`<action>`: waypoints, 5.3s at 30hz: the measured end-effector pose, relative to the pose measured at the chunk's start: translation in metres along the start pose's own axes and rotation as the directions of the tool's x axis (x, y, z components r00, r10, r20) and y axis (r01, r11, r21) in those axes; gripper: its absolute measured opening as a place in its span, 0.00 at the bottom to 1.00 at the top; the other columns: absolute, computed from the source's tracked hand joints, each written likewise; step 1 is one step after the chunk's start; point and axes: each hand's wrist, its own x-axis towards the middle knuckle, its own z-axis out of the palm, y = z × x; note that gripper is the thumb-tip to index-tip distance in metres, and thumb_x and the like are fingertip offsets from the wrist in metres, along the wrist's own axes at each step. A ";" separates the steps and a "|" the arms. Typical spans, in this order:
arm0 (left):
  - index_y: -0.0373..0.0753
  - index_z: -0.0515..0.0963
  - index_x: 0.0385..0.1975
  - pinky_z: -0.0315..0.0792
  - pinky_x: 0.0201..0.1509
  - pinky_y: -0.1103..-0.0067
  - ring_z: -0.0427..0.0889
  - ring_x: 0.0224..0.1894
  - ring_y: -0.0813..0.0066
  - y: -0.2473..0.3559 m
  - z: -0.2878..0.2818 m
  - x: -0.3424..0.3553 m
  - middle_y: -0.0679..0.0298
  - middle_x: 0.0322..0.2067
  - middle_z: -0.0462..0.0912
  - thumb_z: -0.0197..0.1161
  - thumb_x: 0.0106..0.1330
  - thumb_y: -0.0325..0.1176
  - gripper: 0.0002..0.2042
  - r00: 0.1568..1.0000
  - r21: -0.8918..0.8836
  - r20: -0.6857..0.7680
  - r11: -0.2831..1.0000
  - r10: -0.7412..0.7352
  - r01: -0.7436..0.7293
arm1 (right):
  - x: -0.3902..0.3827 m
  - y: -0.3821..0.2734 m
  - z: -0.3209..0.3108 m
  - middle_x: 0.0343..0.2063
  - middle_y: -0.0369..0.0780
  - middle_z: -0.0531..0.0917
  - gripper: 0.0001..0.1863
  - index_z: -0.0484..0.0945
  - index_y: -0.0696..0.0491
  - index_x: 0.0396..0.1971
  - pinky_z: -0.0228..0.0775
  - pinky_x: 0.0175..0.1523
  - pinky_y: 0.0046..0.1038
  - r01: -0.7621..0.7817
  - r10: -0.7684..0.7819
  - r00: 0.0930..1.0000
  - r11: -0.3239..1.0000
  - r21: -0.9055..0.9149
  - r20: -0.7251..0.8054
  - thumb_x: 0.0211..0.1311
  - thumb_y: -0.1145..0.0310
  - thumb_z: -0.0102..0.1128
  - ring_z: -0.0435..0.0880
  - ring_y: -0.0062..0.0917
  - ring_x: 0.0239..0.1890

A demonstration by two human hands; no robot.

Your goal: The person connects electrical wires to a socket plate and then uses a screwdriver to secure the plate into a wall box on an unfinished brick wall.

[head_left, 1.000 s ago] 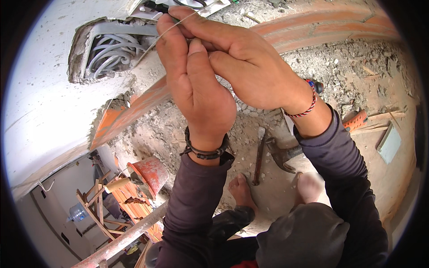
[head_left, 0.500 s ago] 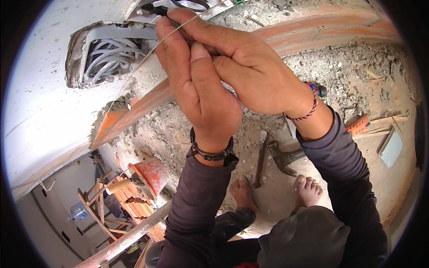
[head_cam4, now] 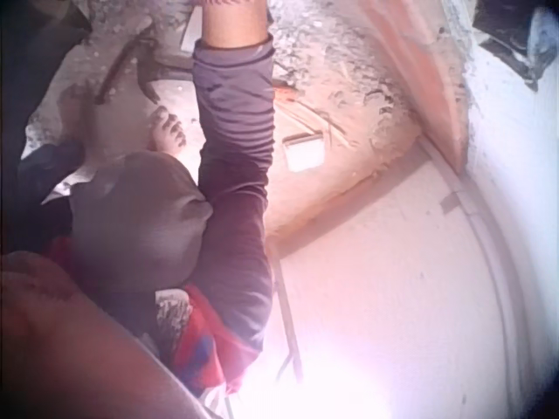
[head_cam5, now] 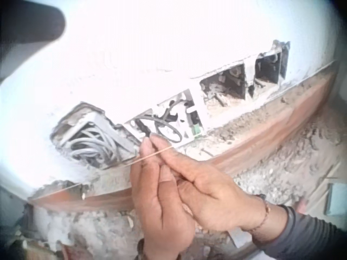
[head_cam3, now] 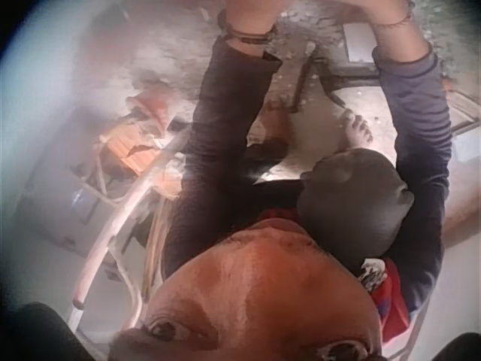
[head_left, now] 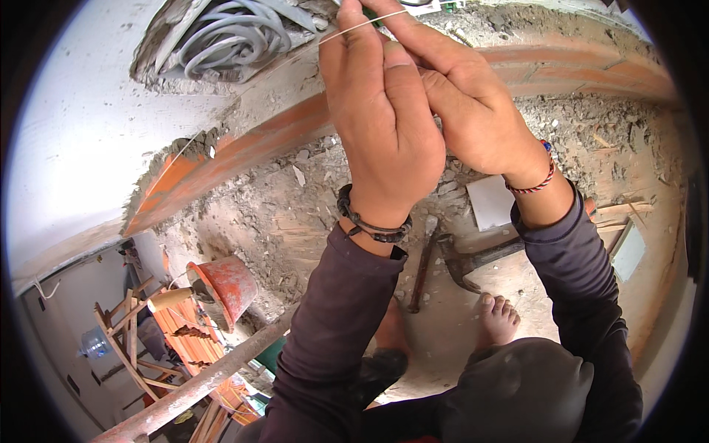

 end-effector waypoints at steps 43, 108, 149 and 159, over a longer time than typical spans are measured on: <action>0.36 0.80 0.22 0.70 0.31 0.63 0.78 0.26 0.53 0.062 -0.029 0.097 0.56 0.21 0.77 0.66 0.49 0.28 0.04 0.750 0.536 0.360 0.535 0.555 -0.653 | -0.002 -0.007 0.004 0.28 0.41 0.83 0.13 0.76 0.62 0.47 0.75 0.26 0.24 -0.170 0.680 0.620 0.603 0.779 -0.391 0.70 0.68 0.56 0.79 0.21 0.22; 0.27 0.80 0.50 0.76 0.46 0.84 0.81 0.40 0.82 0.012 0.022 0.007 0.62 0.40 0.86 0.66 0.69 0.26 0.13 0.871 -0.578 0.165 0.670 -0.463 0.466 | 0.016 -0.011 -0.042 0.21 0.33 0.81 0.09 0.82 0.61 0.37 0.63 0.18 0.14 -0.368 0.554 0.796 0.762 0.532 -0.244 0.71 0.71 0.58 0.71 0.11 0.15; 0.31 0.77 0.33 0.64 0.26 0.82 0.70 0.21 0.84 0.042 0.033 0.005 0.69 0.18 0.75 0.52 0.77 0.40 0.17 0.903 -0.280 -0.082 0.879 -0.423 0.386 | 0.010 -0.001 -0.059 0.30 0.38 0.87 0.07 0.85 0.58 0.40 0.71 0.31 0.16 -0.332 0.442 0.897 0.642 0.691 0.020 0.68 0.73 0.60 0.80 0.17 0.28; 0.30 0.74 0.34 0.66 0.30 0.78 0.72 0.24 0.79 0.031 0.042 0.003 0.64 0.25 0.76 0.50 0.77 0.37 0.15 0.950 -0.100 -0.176 0.964 -0.260 0.245 | 0.018 -0.009 -0.047 0.33 0.38 0.87 0.08 0.83 0.59 0.42 0.77 0.38 0.19 -0.398 0.560 0.823 0.688 0.607 -0.095 0.69 0.73 0.59 0.82 0.19 0.31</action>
